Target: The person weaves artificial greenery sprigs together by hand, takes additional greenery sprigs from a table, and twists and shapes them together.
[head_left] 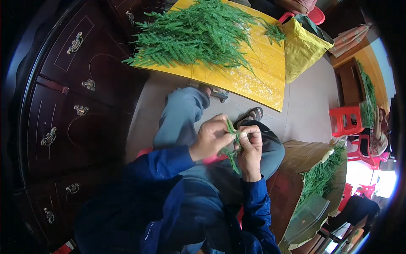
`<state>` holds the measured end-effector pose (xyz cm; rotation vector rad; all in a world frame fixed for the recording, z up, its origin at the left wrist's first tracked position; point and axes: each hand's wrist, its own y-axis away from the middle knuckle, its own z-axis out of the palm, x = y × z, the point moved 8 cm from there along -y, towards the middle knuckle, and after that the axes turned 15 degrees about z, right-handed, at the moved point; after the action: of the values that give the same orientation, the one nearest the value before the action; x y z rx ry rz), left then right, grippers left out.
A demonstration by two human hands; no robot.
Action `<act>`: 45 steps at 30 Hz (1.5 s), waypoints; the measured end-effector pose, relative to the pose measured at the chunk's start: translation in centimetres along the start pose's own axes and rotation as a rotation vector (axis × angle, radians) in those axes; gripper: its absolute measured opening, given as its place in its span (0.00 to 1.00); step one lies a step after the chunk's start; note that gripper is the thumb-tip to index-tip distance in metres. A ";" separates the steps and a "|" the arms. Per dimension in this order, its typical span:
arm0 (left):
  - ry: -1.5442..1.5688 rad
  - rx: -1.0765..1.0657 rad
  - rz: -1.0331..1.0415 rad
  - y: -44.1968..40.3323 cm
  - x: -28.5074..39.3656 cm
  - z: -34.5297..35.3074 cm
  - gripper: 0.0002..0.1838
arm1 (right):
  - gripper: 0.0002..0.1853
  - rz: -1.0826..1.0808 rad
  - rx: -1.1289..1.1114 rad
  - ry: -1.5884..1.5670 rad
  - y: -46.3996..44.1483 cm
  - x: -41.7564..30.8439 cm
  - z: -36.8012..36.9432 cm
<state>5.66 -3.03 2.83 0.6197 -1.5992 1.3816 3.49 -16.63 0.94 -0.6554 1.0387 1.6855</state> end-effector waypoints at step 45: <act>1.076 -0.344 -0.710 3.5 -3.9 4.3 0.15 | 0.03 -0.015 -0.223 0.272 0.5 -1.8 0.2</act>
<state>3.24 -6.96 -2.20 0.1218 -0.5985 0.6459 3.62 -17.32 2.66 -1.0581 1.0368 1.7459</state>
